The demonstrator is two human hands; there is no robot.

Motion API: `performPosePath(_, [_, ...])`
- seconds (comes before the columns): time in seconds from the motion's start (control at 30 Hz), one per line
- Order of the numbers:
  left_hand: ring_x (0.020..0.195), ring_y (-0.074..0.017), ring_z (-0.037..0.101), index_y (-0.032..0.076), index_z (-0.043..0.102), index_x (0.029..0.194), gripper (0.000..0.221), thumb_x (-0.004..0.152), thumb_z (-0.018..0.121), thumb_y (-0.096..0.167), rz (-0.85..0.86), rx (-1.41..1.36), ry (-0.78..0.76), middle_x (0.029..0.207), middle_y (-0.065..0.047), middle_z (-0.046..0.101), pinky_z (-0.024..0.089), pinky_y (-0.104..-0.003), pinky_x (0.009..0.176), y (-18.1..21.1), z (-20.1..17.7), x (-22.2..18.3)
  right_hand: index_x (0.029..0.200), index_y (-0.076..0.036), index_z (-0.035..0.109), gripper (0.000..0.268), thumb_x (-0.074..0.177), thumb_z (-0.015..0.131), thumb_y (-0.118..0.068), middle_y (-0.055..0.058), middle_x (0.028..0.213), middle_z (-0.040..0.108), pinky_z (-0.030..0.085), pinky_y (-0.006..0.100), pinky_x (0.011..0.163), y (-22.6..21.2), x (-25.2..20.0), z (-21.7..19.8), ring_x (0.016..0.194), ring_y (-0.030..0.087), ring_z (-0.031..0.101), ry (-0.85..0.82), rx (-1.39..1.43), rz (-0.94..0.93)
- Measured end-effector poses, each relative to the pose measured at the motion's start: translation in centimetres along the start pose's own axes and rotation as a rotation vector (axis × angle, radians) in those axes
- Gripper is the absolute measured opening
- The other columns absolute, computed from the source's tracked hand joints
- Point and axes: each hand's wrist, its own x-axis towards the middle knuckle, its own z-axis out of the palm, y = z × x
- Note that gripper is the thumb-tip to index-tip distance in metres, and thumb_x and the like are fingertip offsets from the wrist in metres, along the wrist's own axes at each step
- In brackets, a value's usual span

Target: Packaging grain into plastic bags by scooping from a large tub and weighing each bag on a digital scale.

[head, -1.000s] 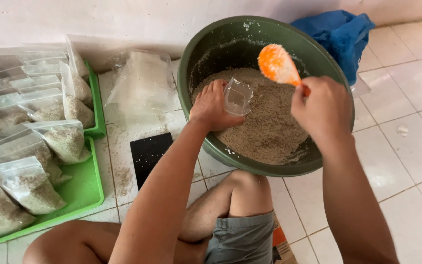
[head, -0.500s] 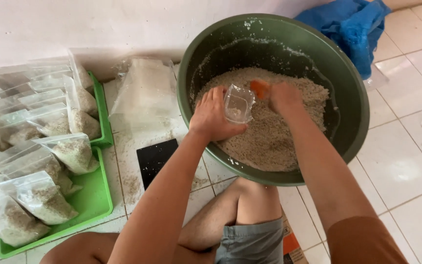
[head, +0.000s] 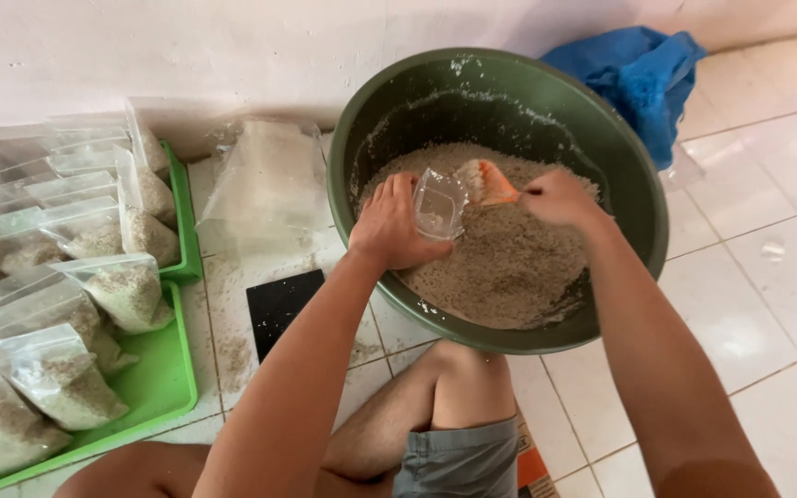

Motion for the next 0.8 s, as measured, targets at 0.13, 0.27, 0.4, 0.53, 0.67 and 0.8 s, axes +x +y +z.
performPosePath(0.13, [0.13, -0.0297, 0.045, 0.014, 0.033, 0.126, 0.103, 0.054, 0.077, 0.073, 0.004, -0.017, -0.003, 0.126, -0.01, 0.046, 0.043, -0.049, 0.106, -0.2, 0.1, 0.2, 0.103, -0.01, 0.076, 0.03, 0.089, 0.057, -0.028, 0.021, 0.1, 0.072, 0.048, 0.051, 0.087, -1.0, -4.6, -2.1, 0.103, 0.043, 0.064, 0.149, -0.109, 0.048])
performPosePath(0.27, [0.132, -0.0301, 0.044, 0.013, 0.028, 0.13, 0.108, 0.055, 0.077, 0.073, -0.007, -0.009, -0.022, 0.131, -0.011, 0.044, 0.042, -0.049, 0.107, -0.3, 0.2, 0.1, 0.11, -0.013, 0.075, 0.03, 0.091, 0.058, -0.028, 0.015, 0.099, 0.073, 0.05, 0.049, 0.088, -4.6, -9.2, -3.7, 0.1, 0.038, 0.065, 0.245, -0.081, 0.075])
performPosePath(0.4, [0.136, -0.0301, 0.041, 0.013, 0.018, 0.14, 0.121, 0.053, 0.078, 0.074, -0.02, -0.022, -0.017, 0.14, -0.013, 0.043, 0.04, -0.048, 0.111, -0.1, 0.1, 0.0, 0.111, -0.007, 0.075, 0.029, 0.094, 0.057, -0.021, 0.016, 0.092, 0.074, 0.052, 0.046, 0.083, -8.4, -12.4, -3.4, 0.09, 0.034, 0.068, 0.282, -0.133, -0.022])
performPosePath(0.53, [0.139, -0.0325, 0.038, 0.011, 0.013, 0.144, 0.128, 0.054, 0.077, 0.076, -0.021, -0.039, -0.012, 0.146, -0.016, 0.039, 0.037, -0.05, 0.113, -0.2, 0.2, 0.2, 0.106, -0.003, 0.076, 0.027, 0.095, 0.057, -0.018, 0.019, 0.085, 0.073, 0.055, 0.046, 0.076, -9.7, -13.0, -1.5, 0.083, 0.036, 0.069, 0.319, -0.198, -0.148])
performPosePath(0.67, [0.141, -0.038, 0.036, 0.007, 0.005, 0.148, 0.129, 0.06, 0.077, 0.068, -0.025, -0.092, -0.001, 0.149, -0.023, 0.037, 0.035, -0.053, 0.115, 0.1, -0.4, -0.3, 0.098, -0.003, 0.076, 0.027, 0.095, 0.055, -0.019, 0.017, 0.075, 0.07, 0.055, 0.043, 0.071, -10.0, -12.5, 0.1, 0.074, 0.033, 0.068, 0.356, -0.337, -0.262])
performPosePath(0.8, [0.138, -0.0387, 0.039, 0.007, 0.006, 0.147, 0.132, 0.058, 0.079, 0.073, -0.041, -0.164, 0.05, 0.144, -0.022, 0.043, 0.036, -0.054, 0.114, -0.9, 0.7, 0.5, 0.095, 0.005, 0.071, 0.026, 0.083, 0.06, -0.015, 0.016, 0.077, 0.062, 0.057, 0.046, 0.056, -10.0, -10.8, 3.0, 0.075, 0.033, 0.066, 0.464, -0.645, -0.282])
